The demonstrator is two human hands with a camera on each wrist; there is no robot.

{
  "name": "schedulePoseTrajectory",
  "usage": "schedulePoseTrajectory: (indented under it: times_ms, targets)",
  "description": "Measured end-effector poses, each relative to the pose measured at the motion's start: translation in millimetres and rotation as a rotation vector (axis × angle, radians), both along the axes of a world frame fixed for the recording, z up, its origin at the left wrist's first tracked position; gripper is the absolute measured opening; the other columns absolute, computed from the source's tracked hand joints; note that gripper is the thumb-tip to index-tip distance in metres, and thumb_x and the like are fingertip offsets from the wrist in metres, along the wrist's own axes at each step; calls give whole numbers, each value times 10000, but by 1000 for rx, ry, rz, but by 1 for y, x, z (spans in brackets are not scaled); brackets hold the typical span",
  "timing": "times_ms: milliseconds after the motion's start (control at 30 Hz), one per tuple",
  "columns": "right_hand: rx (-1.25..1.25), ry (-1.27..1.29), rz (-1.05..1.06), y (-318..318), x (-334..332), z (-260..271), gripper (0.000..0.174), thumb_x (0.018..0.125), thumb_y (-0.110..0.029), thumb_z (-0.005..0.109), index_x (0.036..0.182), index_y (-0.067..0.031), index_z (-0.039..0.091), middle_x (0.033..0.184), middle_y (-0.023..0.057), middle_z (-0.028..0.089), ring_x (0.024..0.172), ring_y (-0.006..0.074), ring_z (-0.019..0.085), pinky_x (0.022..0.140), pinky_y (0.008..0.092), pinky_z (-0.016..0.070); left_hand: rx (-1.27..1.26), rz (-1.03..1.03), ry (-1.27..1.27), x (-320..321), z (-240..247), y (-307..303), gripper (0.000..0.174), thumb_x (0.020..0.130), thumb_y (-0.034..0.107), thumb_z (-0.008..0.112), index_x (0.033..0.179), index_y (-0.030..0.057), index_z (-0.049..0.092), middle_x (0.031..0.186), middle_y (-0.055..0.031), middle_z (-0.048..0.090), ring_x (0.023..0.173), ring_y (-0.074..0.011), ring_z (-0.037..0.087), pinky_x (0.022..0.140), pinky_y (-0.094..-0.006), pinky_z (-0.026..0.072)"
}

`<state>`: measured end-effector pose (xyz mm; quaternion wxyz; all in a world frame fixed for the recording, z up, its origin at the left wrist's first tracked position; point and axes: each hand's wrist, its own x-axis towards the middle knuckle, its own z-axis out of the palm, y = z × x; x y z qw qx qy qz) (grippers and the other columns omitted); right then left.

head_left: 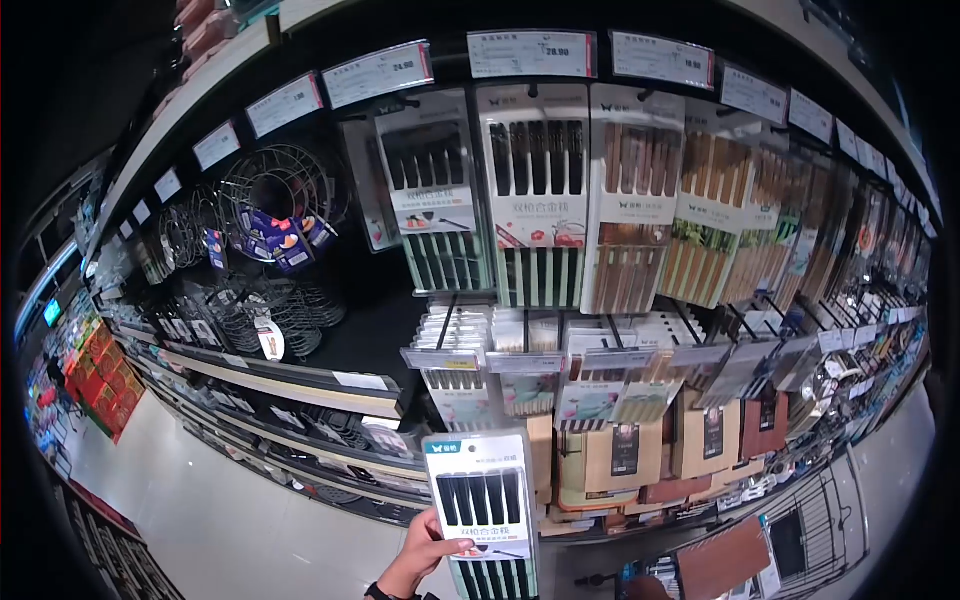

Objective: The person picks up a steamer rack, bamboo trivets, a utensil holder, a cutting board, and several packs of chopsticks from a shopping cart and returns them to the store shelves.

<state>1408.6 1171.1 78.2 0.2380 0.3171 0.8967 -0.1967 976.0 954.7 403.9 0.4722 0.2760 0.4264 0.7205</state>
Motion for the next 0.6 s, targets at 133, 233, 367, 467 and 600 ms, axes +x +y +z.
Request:
schedulePoseTrajectory:
  times_ms: [133, 233, 367, 467, 600]
  targets:
    - [-531, 948, -248, 1, -147, 256, 473, 1001, -429, 497, 1134, 4, 631, 1083, 107, 679, 958, 206, 653, 854, 338, 520, 100, -40, -20, -8, 33, 8, 542, 736, -48, 732, 1239, -54, 531, 1087, -144, 694, 968, -194, 692, 897, -326, 545]
    - [-969, 1243, -212, -33, -216, 360, 639, 942, -329, 627, 1408, 32, 382, 1276, 166, 571, 1203, 231, 547, 1040, 343, 402, 197, 73, 17, -2, 64, 20, 493, 762, -16, 744, 1210, -50, 540, 1064, -134, 697, 932, -177, 691, 864, -312, 546]
    - [-772, 1128, -255, -79, -270, 411, 697, 831, -116, 772, 1379, 24, 365, 1313, 162, 540, 1250, 205, 505, 1044, 347, 399, 149, 366, 202, 2, 69, 20, 394, 814, -27, 720, 1167, -46, 546, 996, -123, 692, 842, -127, 670, 769, -259, 539]
    - [-948, 1269, -214, -85, -291, 393, 654, 847, -79, 753, 1377, 28, 385, 1320, 134, 553, 1206, 187, 538, 1048, 341, 394, 350, 523, -78, 2, 53, 17, 390, 951, 208, 626, 1224, -51, 522, 1134, -142, 654, 1013, -186, 645, 901, -323, 508]
    - [-896, 1459, -100, -99, -310, 400, 579, 879, -184, 703, 1368, 17, 467, 1257, 155, 612, 1170, 254, 582, 967, 384, 469, 296, 412, -237, -17, 5, -19, 495, 1041, 245, 443, 1480, 40, 344, 1463, -122, 449, 1331, -270, 428, 1118, -454, 327]
